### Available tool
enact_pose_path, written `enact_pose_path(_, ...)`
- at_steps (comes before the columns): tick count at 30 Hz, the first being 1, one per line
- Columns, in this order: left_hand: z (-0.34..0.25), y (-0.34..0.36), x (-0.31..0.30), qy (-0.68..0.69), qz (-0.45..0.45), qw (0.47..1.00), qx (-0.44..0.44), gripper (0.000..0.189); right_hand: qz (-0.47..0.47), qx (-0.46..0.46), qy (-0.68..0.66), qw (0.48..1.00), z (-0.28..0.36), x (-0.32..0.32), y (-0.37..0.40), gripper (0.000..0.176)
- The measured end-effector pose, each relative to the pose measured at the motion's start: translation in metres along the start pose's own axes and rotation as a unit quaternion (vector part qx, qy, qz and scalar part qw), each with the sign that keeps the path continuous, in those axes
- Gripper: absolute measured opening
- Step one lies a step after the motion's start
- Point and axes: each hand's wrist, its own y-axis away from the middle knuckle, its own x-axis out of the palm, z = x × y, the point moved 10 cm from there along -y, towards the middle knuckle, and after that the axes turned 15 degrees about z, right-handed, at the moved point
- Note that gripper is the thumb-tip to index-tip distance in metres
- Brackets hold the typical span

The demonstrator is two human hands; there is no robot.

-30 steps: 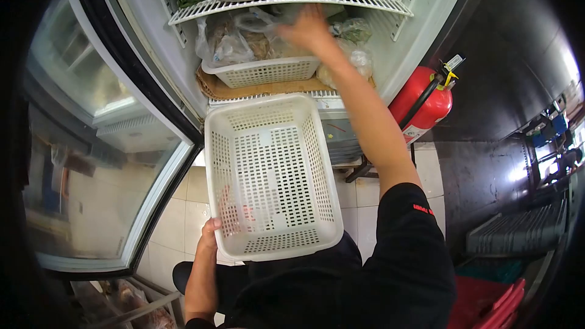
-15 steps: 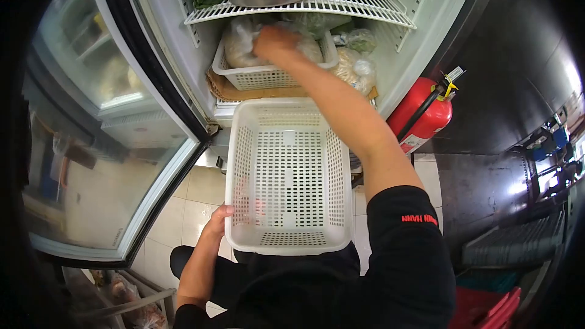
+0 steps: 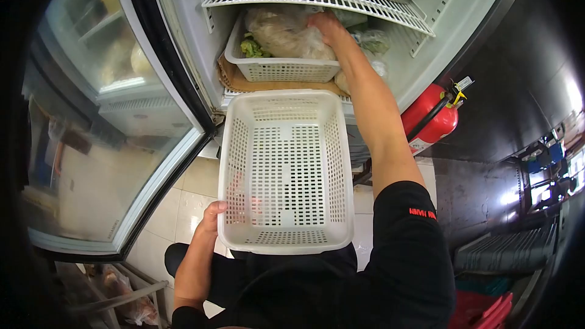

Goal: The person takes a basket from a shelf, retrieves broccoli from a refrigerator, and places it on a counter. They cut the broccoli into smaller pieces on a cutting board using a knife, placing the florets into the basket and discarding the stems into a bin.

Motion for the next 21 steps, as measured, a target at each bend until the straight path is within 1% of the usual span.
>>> enact_pose_path(1,0.0,0.001,-0.001,0.003,-0.001,1.0,-0.001,0.087,-0.014,0.112,-0.199,0.973,-0.025,0.006,0.001,0.017)
enact_pose_path(2,0.0,0.001,-0.001,-0.001,-0.001,1.0,-0.005,0.088,-0.028,0.219,-0.388,0.895,-0.045,0.023,0.009,0.016)
enact_pose_path(4,-0.001,0.0,0.002,-0.007,0.001,1.0,-0.015,0.09,-0.055,0.216,-0.396,0.891,-0.027,0.018,0.014,0.005)
enact_pose_path(5,0.0,0.0,0.002,-0.008,0.004,1.0,-0.015,0.09,-0.07,0.215,-0.399,0.889,-0.02,0.015,0.017,0.002)
enact_pose_path(7,0.004,-0.002,0.002,-0.008,0.013,1.0,-0.015,0.092,-0.03,0.206,-0.336,0.919,-0.032,0.016,0.009,0.002)
enact_pose_path(8,0.004,-0.002,0.001,-0.009,0.013,1.0,-0.017,0.092,-0.011,0.201,-0.304,0.931,-0.04,0.016,0.004,0.004)
enact_pose_path(9,0.004,-0.002,0.001,-0.009,0.013,1.0,-0.02,0.093,-0.005,0.195,-0.337,0.921,-0.026,0.017,0.009,0.012)
enact_pose_path(11,0.004,0.0,0.0,-0.014,0.007,1.0,-0.026,0.094,0.002,0.182,-0.402,0.897,0.026,0.019,0.028,0.029)
enact_pose_path(13,0.002,0.0,0.003,-0.023,0.0,0.999,-0.033,0.095,-0.082,0.089,-0.29,0.949,0.045,0.001,0.031,0.052)
enact_pose_path(14,0.001,-0.002,0.006,-0.035,-0.003,0.999,-0.03,0.095,-0.123,0.042,-0.228,0.965,0.056,-0.01,0.039,0.063)
enact_pose_path(15,0.0,-0.002,0.009,-0.046,-0.007,0.999,-0.028,0.096,0.069,0.081,-0.111,0.988,0.096,-0.008,0.048,0.094)
enact_pose_path(16,-0.003,-0.002,0.011,-0.058,-0.011,0.998,-0.026,0.097,0.113,0.098,-0.037,0.988,0.11,-0.01,0.062,0.094)
enact_pose_path(18,-0.006,-0.002,0.016,-0.066,-0.017,0.997,-0.024,0.098,0.205,0.129,0.114,0.964,0.119,-0.004,0.079,0.094)
enact_pose_path(19,-0.006,-0.001,0.017,-0.07,-0.02,0.997,-0.022,0.099,0.197,0.087,0.114,0.97,0.067,0.014,0.069,0.088)
enact_pose_path(21,0.001,0.003,0.011,-0.066,-0.018,0.997,-0.033,0.098,0.18,0.147,0.179,0.956,0.054,0.018,0.072,0.087)
